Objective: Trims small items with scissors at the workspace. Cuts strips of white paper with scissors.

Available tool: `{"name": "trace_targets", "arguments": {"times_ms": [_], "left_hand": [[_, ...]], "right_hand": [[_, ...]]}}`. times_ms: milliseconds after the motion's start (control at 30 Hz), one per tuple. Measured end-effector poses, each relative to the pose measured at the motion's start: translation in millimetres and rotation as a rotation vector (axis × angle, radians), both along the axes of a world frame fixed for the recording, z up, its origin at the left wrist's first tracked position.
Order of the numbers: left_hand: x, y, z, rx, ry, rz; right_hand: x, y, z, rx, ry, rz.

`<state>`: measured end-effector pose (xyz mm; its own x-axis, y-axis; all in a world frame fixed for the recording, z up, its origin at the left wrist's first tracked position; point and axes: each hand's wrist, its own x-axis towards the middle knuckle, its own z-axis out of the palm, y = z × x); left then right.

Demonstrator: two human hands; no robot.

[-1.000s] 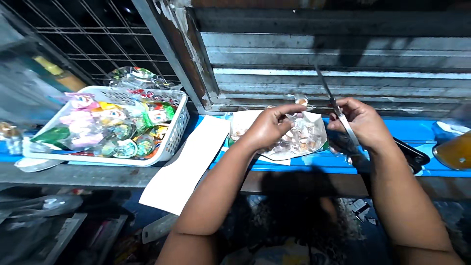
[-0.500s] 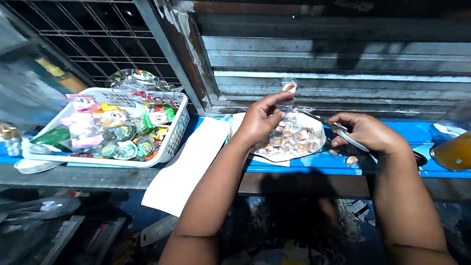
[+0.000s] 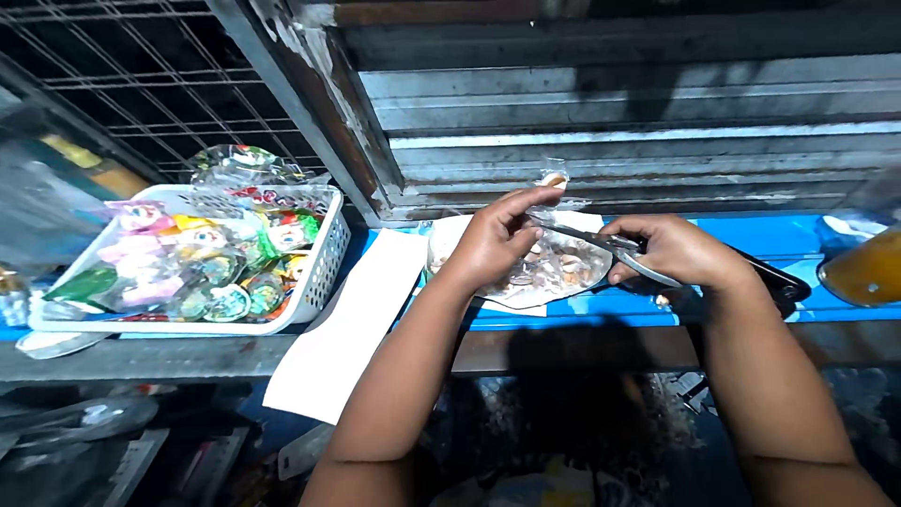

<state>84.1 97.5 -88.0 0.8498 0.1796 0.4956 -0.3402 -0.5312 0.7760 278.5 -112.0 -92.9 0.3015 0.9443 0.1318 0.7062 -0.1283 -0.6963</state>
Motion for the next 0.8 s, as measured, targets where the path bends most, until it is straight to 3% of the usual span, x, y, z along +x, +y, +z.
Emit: {"name": "trace_targets", "arguments": {"times_ms": [800], "left_hand": [[0.9, -2.3, -1.4, 0.031, 0.013, -0.011]], "right_hand": [[-2.0, 0.8, 0.4, 0.002, -0.054, -0.027]]}}
